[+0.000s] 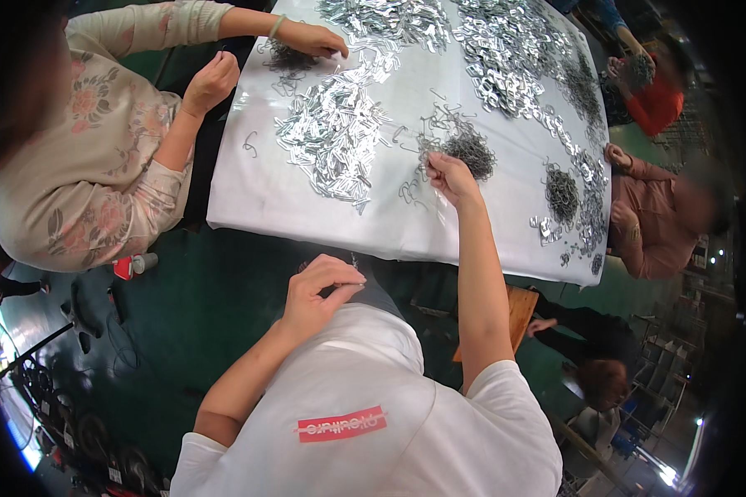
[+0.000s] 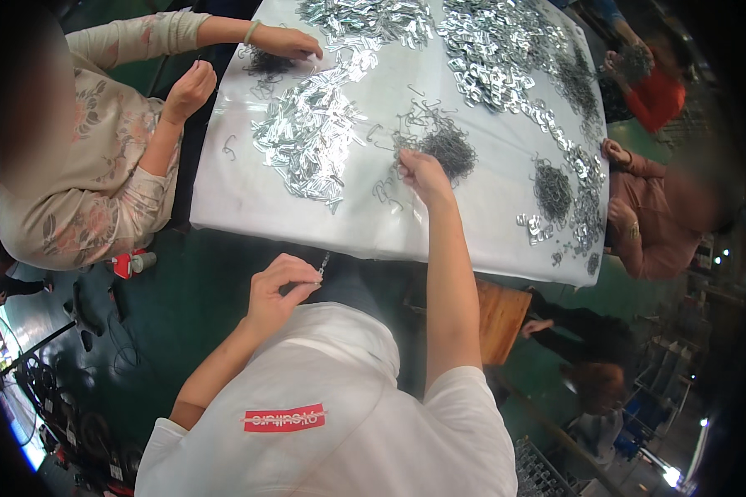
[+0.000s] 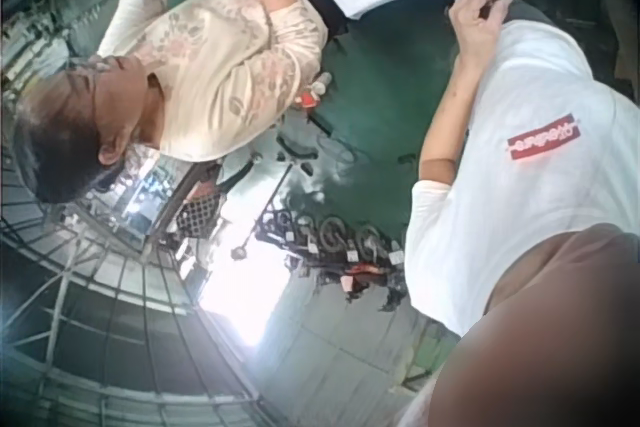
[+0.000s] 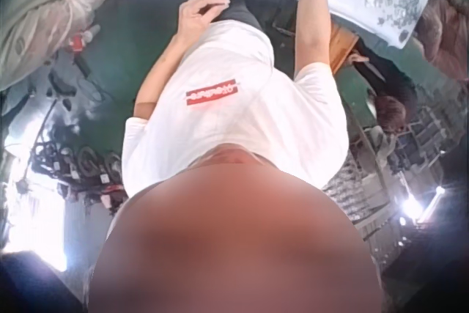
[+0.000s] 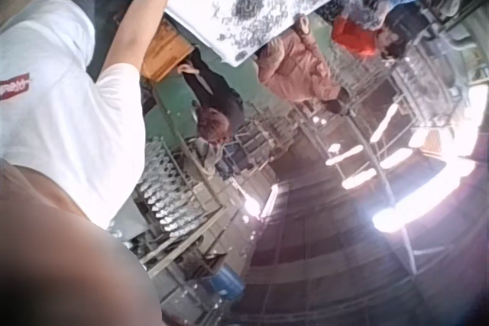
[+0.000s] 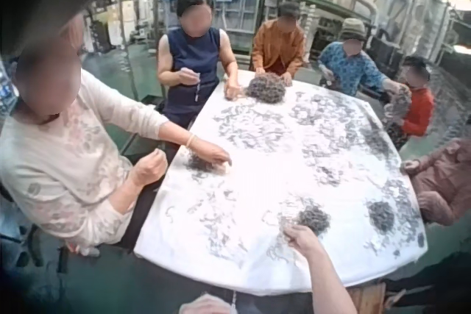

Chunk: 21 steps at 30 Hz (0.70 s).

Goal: The person repeatedly picks small metal hooks and flat pieces from a white table, joins them by hand, and occasionally hangs the assembled units on a nearby metal rack. Other workers at the same table perform similar assembly actions.

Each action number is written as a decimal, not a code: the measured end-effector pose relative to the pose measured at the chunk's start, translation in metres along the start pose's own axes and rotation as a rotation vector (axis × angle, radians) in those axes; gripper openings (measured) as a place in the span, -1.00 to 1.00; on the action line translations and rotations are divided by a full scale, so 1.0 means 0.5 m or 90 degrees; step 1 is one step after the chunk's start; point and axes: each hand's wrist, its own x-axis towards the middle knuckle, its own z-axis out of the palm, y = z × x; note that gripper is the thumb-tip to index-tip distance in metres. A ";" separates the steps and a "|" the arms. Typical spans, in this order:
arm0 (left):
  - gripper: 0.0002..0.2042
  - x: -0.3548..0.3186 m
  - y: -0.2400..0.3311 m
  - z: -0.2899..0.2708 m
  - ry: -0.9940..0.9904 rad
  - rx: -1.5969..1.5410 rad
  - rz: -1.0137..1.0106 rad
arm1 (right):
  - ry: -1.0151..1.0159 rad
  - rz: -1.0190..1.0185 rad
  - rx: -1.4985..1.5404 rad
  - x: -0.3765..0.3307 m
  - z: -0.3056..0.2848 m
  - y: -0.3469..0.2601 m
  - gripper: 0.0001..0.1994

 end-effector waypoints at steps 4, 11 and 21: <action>-0.82 -0.002 0.005 0.006 -0.016 0.007 0.027 | -0.032 -0.009 0.127 -0.118 0.029 0.017 -0.90; -0.86 -0.015 0.006 0.016 -0.074 0.017 0.021 | -0.005 -0.185 0.080 -0.413 0.191 0.087 -0.88; -0.83 -0.034 -0.007 0.035 -0.185 -0.025 0.058 | 0.132 -0.266 0.160 -0.535 0.273 0.211 -0.92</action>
